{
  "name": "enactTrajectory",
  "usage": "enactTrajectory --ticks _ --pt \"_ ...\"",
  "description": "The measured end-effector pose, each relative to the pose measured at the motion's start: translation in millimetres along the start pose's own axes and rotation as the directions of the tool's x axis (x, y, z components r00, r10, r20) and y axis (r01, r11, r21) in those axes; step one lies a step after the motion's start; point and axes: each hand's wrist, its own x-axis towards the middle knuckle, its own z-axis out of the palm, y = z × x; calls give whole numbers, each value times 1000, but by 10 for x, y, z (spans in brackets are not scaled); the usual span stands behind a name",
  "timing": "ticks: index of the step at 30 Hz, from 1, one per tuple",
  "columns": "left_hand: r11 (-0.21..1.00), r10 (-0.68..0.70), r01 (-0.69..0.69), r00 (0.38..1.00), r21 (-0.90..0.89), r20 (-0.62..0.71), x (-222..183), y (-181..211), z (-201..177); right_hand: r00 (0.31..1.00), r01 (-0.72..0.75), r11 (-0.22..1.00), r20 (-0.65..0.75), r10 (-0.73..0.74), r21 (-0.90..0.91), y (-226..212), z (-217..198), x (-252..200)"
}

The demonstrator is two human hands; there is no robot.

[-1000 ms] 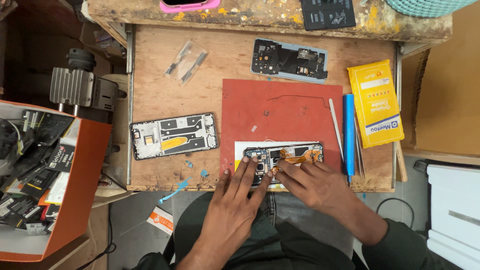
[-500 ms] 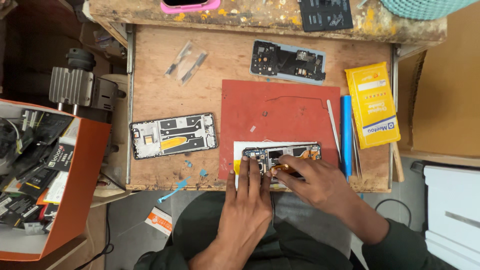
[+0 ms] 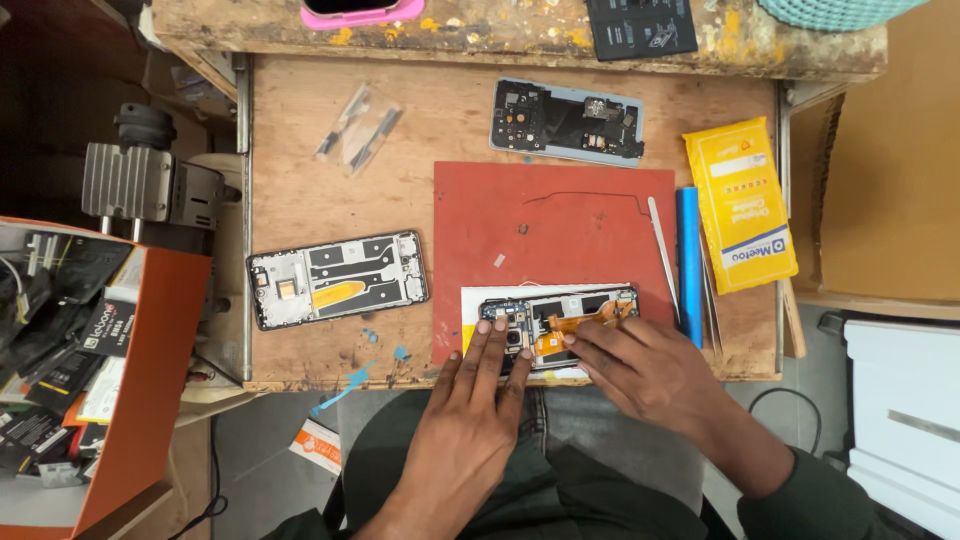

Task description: The person is repairing a smartphone by peeling off adhesive tape from the internal components and using tweezers to adjust and connect ribbon cables. The person handles the phone chassis, battery, and circuit board while working on a cluttered wooden workbench.

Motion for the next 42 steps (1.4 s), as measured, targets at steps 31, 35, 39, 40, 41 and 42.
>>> enactTrajectory --ticks 31,35,39,40,41,42 --pt "990 -121 108 980 -92 -159 306 47 -76 922 -274 944 -228 312 185 -45 -26 23" --pt "952 -177 152 981 -266 -75 538 1 -26 937 -258 950 -194 290 174 -43 -54 -3" --pt "993 -3 -16 988 -119 -155 672 -55 28 939 -262 951 -184 290 161 -50 -31 -58" --pt "996 56 -66 985 -55 -162 688 -78 31 932 -274 947 -195 305 170 -49 -22 -71" --pt "994 89 -96 989 -50 -121 706 -104 31 925 -285 942 -206 319 179 -46 -13 -83" --pt "991 123 -127 989 -45 -79 729 -133 25 913 -309 929 -211 350 203 -42 -4 -93"
